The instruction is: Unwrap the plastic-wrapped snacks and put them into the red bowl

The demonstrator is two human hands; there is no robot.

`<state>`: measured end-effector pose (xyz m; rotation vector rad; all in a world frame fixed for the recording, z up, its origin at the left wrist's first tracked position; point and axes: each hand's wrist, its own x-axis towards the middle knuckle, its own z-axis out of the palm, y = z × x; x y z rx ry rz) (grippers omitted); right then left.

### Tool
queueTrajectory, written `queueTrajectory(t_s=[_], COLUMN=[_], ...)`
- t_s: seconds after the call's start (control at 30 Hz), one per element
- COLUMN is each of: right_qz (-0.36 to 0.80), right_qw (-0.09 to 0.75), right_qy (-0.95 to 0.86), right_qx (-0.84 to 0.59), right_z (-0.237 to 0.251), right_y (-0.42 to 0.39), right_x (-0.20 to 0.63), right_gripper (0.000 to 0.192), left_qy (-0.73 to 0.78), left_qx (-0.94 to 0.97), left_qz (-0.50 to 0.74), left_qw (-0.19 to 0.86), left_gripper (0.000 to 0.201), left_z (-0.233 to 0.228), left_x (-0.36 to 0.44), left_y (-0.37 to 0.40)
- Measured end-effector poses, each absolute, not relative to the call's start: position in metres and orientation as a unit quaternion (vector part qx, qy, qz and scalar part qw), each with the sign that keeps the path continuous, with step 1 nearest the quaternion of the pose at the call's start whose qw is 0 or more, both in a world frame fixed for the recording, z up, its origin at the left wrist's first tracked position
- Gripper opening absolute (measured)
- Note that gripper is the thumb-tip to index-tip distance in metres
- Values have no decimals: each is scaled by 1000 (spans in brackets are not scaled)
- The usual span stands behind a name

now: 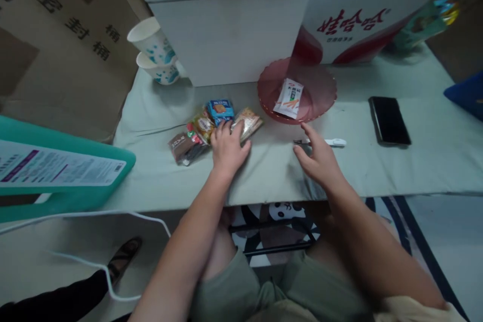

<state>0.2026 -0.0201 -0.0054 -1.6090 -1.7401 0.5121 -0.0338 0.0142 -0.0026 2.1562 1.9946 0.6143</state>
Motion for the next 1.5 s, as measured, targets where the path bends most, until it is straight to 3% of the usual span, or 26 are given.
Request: queueTrajectory(t_s=[0.3, 0.47, 0.53, 0.63, 0.7, 0.8, 0.9, 1.0, 1.13, 1.3, 1.5], right_qz=[187, 212, 228, 268, 327, 455, 535, 518, 386, 166, 71], right_qw=[346, 352, 362, 394, 416, 415, 399, 361, 274, 256, 157], right_qy=[-694, -695, -697, -696, -684, -644, -591, -587, -672, -705, -695], right_qx=[-603, -591, -575, -537, -502, -453, -453, -507, -569, -640, -698], right_z=[1, 0, 0, 4, 6, 7, 4, 3, 8, 6, -11], right_y=[-20, -13, -13, -17, -21, -23, -21, -21, -26, -26, -21], right_x=[231, 230, 228, 222, 217, 208, 200, 196, 204, 239, 260], right_gripper=[37, 34, 33, 40, 55, 71, 63, 73, 65, 48, 21], left_qy=[700, 664, 636, 576, 529, 507, 504, 505, 540, 562, 577], left_qx=[669, 659, 619, 456, 339, 276, 307, 372, 451, 524, 533], left_qz=[245, 338, 413, 479, 425, 328, 325, 409, 470, 500, 454], left_qw=[37, 105, 204, 480, 651, 748, 739, 663, 533, 400, 420], left_gripper=[38, 39, 40, 43, 45, 40, 40, 46, 52, 45, 47], left_z=[13, 19, 26, 40, 47, 49, 39, 20, -3, -16, -21], left_x=[-20, -30, -31, -29, -28, -26, -24, -22, -21, -35, -49], left_y=[8, -1, -6, -12, -14, -13, -10, -8, -3, 9, 10])
